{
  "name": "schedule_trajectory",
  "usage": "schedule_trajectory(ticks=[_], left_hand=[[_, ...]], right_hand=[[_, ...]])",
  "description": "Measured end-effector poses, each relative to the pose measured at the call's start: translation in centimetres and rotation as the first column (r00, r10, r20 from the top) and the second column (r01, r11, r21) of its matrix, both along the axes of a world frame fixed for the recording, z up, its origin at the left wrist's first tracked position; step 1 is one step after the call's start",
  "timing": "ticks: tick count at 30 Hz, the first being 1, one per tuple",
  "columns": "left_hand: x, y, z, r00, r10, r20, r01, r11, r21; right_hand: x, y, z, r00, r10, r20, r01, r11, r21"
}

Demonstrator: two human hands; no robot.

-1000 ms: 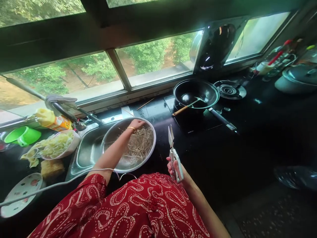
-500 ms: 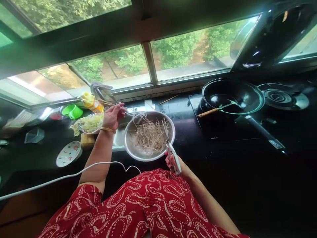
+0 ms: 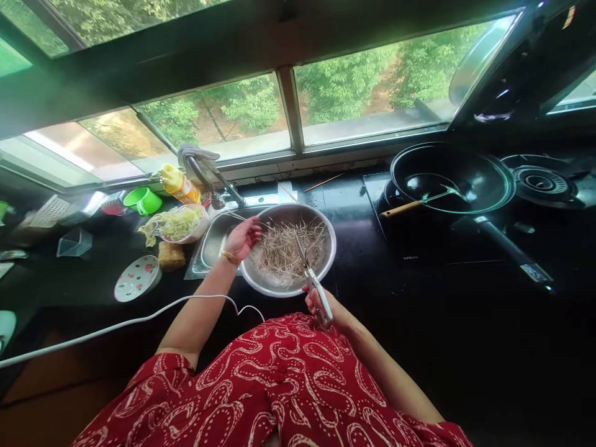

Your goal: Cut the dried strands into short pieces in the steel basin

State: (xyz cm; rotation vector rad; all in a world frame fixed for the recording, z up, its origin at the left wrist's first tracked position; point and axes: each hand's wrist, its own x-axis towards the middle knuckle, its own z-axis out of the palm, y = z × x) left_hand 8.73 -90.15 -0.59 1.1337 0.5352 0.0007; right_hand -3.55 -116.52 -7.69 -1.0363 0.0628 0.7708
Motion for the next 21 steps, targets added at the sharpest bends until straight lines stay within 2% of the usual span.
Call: schedule_trajectory(ticks=[2,6,10,13,17,21], left_hand=[[0.4,-0.7,-1.2,0.994,-0.048,-0.093,0.047,0.999,-0.017],[0.9,-1.5,-2.7,0.991,-0.012,-0.136,-0.01,0.987,-0.163],[1.1,-2.1,-2.3,0.985,0.026,-0.168,-0.08,0.944,-0.321],[0.6,-2.6,-2.1,0.981,-0.009,-0.194,-0.071,0.912,-0.404],[-0.2,-2.9,-2.7,0.969,-0.065,-0.239,-0.047,0.898,-0.437],[-0.5,-2.8,-3.2,0.962,-0.077,-0.262,-0.049,0.896,-0.442]], right_hand=[[0.1,0.2,-0.4,1.0,-0.011,0.0,0.011,1.0,-0.011],[-0.2,-0.3,-0.8,1.0,0.01,0.003,-0.01,0.999,-0.038],[-0.5,-1.1,-0.9,0.993,0.12,0.016,-0.119,0.991,-0.068],[-0.3,-1.1,-1.1,0.983,0.182,0.001,-0.181,0.978,-0.103],[0.2,-0.4,-0.9,0.979,0.202,-0.006,-0.201,0.966,-0.163],[0.5,-0.2,-0.4,0.982,0.188,0.027,-0.185,0.98,-0.066]])
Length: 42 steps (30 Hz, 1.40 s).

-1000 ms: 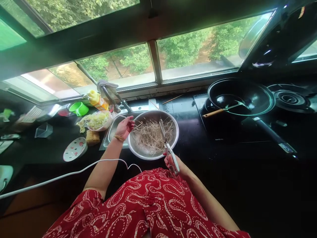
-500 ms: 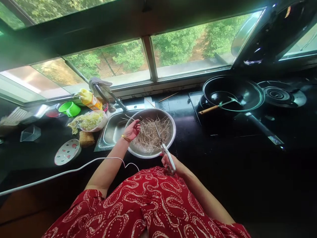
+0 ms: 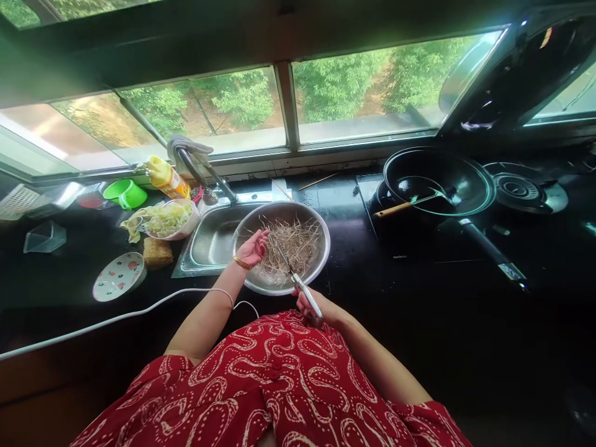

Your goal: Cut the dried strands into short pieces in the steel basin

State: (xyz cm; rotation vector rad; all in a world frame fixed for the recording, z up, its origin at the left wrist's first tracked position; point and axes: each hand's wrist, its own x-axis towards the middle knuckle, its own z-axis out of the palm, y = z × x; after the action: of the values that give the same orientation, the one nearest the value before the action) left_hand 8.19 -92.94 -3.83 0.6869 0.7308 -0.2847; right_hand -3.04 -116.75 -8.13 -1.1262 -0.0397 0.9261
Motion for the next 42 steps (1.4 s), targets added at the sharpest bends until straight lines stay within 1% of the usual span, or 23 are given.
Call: schedule_trajectory(ticks=[2,4,8,11,14,18,23,26,29,33,36,39,42], left_hand=[[0.0,0.2,0.0,0.999,0.031,0.005,-0.031,0.999,-0.012],[0.1,0.5,0.1,0.996,0.086,0.025,-0.085,0.996,-0.025],[0.4,0.9,0.1,0.981,0.192,0.035,-0.192,0.981,0.008],[0.6,0.7,-0.1,0.974,0.224,0.022,-0.225,0.973,0.06],[0.4,0.2,-0.3,0.98,0.2,0.021,-0.201,0.977,0.067],[-0.1,-0.6,-0.6,0.991,0.137,-0.004,-0.137,0.989,0.062],[-0.6,-1.7,-1.4,0.997,0.071,-0.043,-0.069,0.996,0.05],[-0.9,-2.2,-1.8,0.997,0.047,-0.065,-0.045,0.998,0.038],[-1.1,-2.5,-2.1,0.997,0.026,-0.079,-0.022,0.998,0.053],[-1.3,-2.7,-2.8,0.995,0.031,-0.096,-0.026,0.998,0.057],[-1.2,-2.6,-3.4,0.993,0.049,-0.108,-0.041,0.996,0.076],[-0.8,-2.2,-3.7,0.996,0.04,-0.085,-0.027,0.989,0.143],[-0.5,-1.3,-3.8,0.999,-0.014,-0.05,0.026,0.967,0.254]], right_hand=[[0.1,-0.2,-0.1,1.0,-0.019,-0.019,0.02,1.0,0.005],[0.2,-0.5,-0.3,0.999,-0.018,-0.037,0.017,1.0,-0.017],[0.0,-1.1,-0.7,0.997,0.053,-0.059,-0.054,0.998,-0.024],[-0.1,-1.2,-0.6,0.994,0.108,-0.024,-0.109,0.994,-0.03],[0.2,-0.8,-0.3,0.993,0.113,0.02,-0.111,0.992,-0.051],[0.8,0.1,0.0,0.999,0.022,0.037,-0.021,0.999,-0.035],[1.5,1.1,0.2,1.0,-0.003,0.004,0.003,1.0,-0.016],[1.8,1.3,0.3,1.0,-0.026,0.001,0.026,0.999,-0.029],[2.0,1.4,0.1,0.999,-0.041,0.002,0.041,0.999,-0.025],[2.2,2.1,-0.7,0.995,-0.064,-0.074,0.064,0.998,-0.004],[2.1,3.0,-1.7,0.991,-0.092,-0.093,0.089,0.996,-0.03],[1.5,3.6,-2.6,0.992,-0.104,-0.07,0.099,0.993,-0.069],[0.6,3.8,-3.1,0.991,-0.094,-0.1,0.089,0.995,-0.052]])
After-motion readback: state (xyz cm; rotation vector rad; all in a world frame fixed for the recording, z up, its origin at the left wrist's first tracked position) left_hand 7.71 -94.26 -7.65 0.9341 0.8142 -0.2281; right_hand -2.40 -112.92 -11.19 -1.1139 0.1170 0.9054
